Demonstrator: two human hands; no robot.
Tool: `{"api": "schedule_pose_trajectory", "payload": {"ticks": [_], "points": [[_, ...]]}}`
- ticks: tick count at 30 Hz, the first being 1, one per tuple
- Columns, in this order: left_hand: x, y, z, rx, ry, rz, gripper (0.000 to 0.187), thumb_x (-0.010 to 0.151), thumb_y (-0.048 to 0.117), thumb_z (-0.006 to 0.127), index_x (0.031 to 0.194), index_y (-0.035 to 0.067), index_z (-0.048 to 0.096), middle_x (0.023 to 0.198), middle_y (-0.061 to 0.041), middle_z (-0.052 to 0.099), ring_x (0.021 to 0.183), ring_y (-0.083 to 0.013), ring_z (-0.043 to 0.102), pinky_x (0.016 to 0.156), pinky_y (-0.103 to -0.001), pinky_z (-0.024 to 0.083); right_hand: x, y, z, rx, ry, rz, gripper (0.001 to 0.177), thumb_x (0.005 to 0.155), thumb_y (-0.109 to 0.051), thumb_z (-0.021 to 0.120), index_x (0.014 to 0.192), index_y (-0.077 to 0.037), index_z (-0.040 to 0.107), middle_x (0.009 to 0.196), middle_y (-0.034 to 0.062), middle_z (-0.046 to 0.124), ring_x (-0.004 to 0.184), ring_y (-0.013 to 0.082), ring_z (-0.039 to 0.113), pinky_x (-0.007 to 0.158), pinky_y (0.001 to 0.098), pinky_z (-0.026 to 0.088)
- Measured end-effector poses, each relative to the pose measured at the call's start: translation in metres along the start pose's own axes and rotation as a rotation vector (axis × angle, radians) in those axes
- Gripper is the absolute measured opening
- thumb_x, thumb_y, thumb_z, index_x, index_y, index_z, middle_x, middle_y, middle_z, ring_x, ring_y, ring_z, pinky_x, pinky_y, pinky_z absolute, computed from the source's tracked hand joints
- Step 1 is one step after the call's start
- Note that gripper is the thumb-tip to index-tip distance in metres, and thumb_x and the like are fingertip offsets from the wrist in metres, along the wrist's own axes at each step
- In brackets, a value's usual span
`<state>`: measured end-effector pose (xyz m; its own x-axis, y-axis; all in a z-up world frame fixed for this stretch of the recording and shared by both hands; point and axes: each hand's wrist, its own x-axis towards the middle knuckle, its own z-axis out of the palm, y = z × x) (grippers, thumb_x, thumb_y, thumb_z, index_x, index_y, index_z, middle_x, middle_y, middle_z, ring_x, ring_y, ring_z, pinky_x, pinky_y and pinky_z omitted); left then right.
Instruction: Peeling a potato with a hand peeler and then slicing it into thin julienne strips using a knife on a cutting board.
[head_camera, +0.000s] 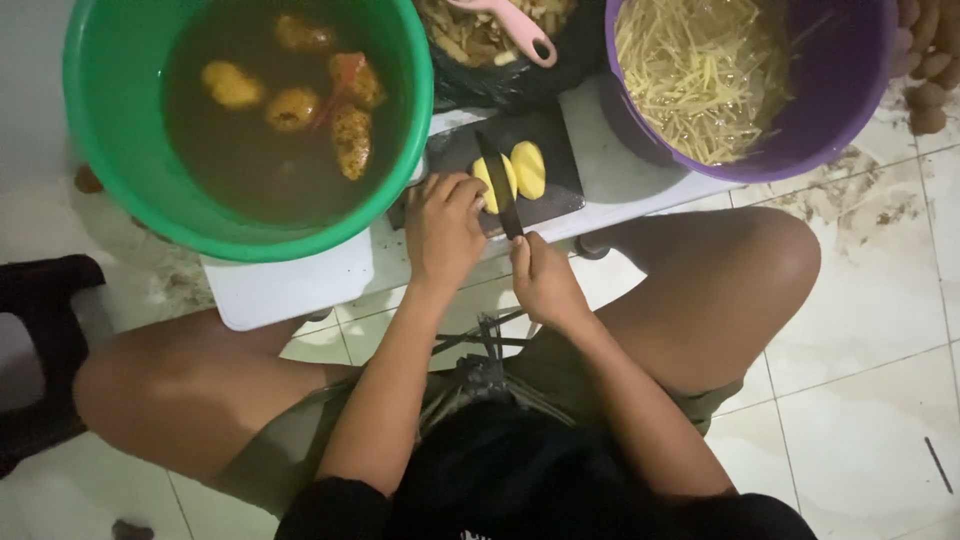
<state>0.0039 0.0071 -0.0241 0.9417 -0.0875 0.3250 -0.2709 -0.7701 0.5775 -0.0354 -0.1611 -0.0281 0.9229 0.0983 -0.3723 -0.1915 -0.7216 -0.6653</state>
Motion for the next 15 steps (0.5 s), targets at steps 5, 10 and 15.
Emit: {"api": "schedule_pose_trajectory", "payload": {"ticks": [5, 10, 15], "points": [[0.004, 0.01, -0.014, 0.01, -0.045, -0.012, 0.011, 0.101, 0.011, 0.063, 0.107, 0.013, 0.071, 0.108, -0.006, 0.066, 0.101, -0.0306, 0.066, 0.089, -0.047, 0.047, -0.015, -0.024, -0.016, -0.028, 0.022, 0.032, 0.047, 0.11, -0.035, 0.032, 0.11, -0.001, 0.064, 0.08, 0.0261, 0.071, 0.078, 0.0477, 0.073, 0.064, 0.0541, 0.056], [0.004, 0.014, -0.018, 0.035, -0.095, -0.034, 0.016, 0.102, 0.009, 0.063, 0.116, 0.012, 0.07, 0.119, -0.009, 0.064, 0.109, -0.0342, 0.066, 0.094, -0.05, 0.048, -0.022, -0.028, -0.023, -0.177, 0.052, 0.043, 0.044, 0.11, -0.037, 0.035, 0.111, -0.002, 0.062, 0.073, 0.0233, 0.071, 0.075, 0.0455, 0.074, 0.063, 0.053, 0.055], [0.002, 0.013, -0.016, 0.053, -0.119, -0.043, 0.027, 0.101, 0.017, 0.063, 0.127, 0.016, 0.071, 0.128, -0.01, 0.064, 0.116, -0.0355, 0.063, 0.095, -0.053, 0.045, -0.023, -0.029, -0.024, -0.073, 0.047, 0.042, 0.044, 0.109, -0.037, 0.036, 0.112, -0.001, 0.061, 0.071, 0.0233, 0.07, 0.072, 0.0465, 0.073, 0.062, 0.0529, 0.053]]}}
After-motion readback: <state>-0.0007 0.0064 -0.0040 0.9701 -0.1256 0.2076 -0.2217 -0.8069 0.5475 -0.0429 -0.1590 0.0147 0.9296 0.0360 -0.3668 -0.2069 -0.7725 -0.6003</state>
